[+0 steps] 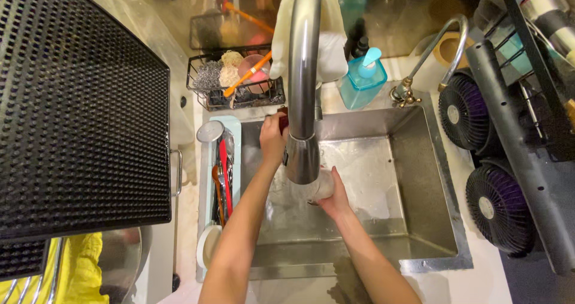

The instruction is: The person washes a clear pitcher in a sink by rinsing it under running water, moves containers on a counter, and wipes the counter surface and equipment with a cloth.

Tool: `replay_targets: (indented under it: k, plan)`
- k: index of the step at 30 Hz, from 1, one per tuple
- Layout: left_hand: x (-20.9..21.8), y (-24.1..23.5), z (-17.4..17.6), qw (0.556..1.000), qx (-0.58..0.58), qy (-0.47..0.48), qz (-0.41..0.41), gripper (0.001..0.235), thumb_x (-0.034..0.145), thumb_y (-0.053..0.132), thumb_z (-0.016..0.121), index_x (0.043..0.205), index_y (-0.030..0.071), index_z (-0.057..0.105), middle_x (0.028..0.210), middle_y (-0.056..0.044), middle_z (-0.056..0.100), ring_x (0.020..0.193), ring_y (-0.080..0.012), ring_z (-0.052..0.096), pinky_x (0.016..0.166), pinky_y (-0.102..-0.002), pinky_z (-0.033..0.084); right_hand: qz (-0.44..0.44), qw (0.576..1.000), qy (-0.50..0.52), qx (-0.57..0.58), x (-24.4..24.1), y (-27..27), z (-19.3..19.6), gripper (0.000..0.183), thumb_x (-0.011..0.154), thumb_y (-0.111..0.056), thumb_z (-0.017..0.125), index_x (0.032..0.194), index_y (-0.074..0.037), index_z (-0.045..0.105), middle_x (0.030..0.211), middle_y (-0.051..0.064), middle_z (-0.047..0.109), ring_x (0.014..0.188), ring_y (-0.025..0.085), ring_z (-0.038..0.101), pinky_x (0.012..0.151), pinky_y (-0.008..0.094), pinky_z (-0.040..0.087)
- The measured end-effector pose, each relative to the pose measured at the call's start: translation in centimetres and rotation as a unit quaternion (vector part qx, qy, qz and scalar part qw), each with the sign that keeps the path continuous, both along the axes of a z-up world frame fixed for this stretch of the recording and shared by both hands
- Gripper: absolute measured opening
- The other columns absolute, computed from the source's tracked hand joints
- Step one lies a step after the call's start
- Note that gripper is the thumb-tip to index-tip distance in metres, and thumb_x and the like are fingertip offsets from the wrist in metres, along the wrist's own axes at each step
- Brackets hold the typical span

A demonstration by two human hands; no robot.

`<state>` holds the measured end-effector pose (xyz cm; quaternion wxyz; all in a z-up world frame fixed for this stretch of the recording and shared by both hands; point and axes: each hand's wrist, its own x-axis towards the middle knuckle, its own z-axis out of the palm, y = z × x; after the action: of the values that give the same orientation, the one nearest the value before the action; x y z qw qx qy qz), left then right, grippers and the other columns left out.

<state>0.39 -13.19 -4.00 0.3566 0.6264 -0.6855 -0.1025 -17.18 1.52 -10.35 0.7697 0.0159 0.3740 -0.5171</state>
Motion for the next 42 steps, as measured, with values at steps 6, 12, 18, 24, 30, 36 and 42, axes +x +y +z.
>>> replay_targets:
  k: [6,12,18,24,30,36,42]
  plan:
    - [-0.7,10.7,6.0,0.938,0.268,0.212,-0.057,0.039,0.091,0.03,0.07,0.117,0.003,0.058,0.097,-0.025,0.072,0.091,-0.0335,0.073,0.08,-0.042,0.056,-0.004,0.995,-0.095,0.024,-0.4,-0.3,-1.1,0.067,0.097,-0.063,0.047,0.139,-0.012,0.057,0.133,0.01,0.063,0.119,0.031,0.059,0.098,0.051,0.046]
    - [-2.7,12.6,0.2,0.925,0.313,0.177,-0.124,0.022,0.095,0.019,0.064,0.113,0.007,0.069,0.108,-0.018,0.072,0.102,-0.0335,0.066,0.085,-0.044,0.054,0.068,0.997,-0.037,-0.028,-0.1,-0.2,0.0,0.064,0.097,-0.058,0.052,0.136,-0.008,0.059,0.131,0.009,0.067,0.12,0.027,0.063,0.101,0.049,0.051]
    - [-1.7,12.2,-1.1,0.892,0.282,0.077,-0.345,0.029,0.086,0.009,0.065,0.114,0.008,0.066,0.107,-0.012,0.069,0.099,-0.0263,0.064,0.085,-0.038,0.053,0.074,0.997,-0.019,-0.012,-0.8,-0.3,-0.8,0.044,0.097,-0.041,0.059,0.132,-0.014,0.061,0.115,0.009,0.067,0.102,0.027,0.068,0.086,0.046,0.059]
    - [-2.6,11.9,-0.6,0.836,0.434,0.057,-0.332,0.023,0.09,0.007,0.062,0.109,0.01,0.076,0.096,-0.011,0.069,0.087,-0.0201,0.061,0.076,-0.038,0.05,0.066,0.995,0.062,-0.04,-1.1,-0.5,0.6,0.043,0.099,-0.037,0.058,0.135,-0.014,0.062,0.113,0.009,0.068,0.097,0.024,0.069,0.08,0.043,0.058]
    - [-4.9,12.3,-3.5,0.766,0.493,0.378,-0.165,0.025,0.098,0.008,0.051,0.118,0.013,0.064,0.108,-0.005,0.065,0.097,-0.0145,0.059,0.082,-0.028,0.051,-0.002,0.998,0.027,-0.064,-1.2,-1.1,-0.3,0.042,0.099,-0.034,0.056,0.137,-0.015,0.059,0.115,0.009,0.068,0.104,0.022,0.067,0.09,0.039,0.057]
    - [-2.0,12.4,-2.2,0.808,0.418,0.143,-0.391,0.031,0.093,0.005,0.055,0.12,0.004,0.069,0.109,-0.011,0.058,0.094,-0.0194,0.05,0.075,-0.031,0.044,0.028,0.999,0.03,-0.019,-1.7,-1.5,0.0,0.045,0.092,-0.04,0.054,0.131,-0.018,0.056,0.11,0.005,0.066,0.099,0.023,0.067,0.079,0.046,0.058]
    - [-2.5,13.6,-1.5,0.674,0.516,0.478,-0.226,0.032,0.103,0.002,0.049,0.132,0.003,0.063,0.104,-0.006,0.056,0.091,-0.0167,0.049,0.078,-0.03,0.044,-0.085,0.995,0.015,-0.05,-1.8,-1.8,-1.8,0.048,0.1,-0.041,0.056,0.138,-0.01,0.058,0.118,0.009,0.066,0.108,0.023,0.065,0.092,0.039,0.058]
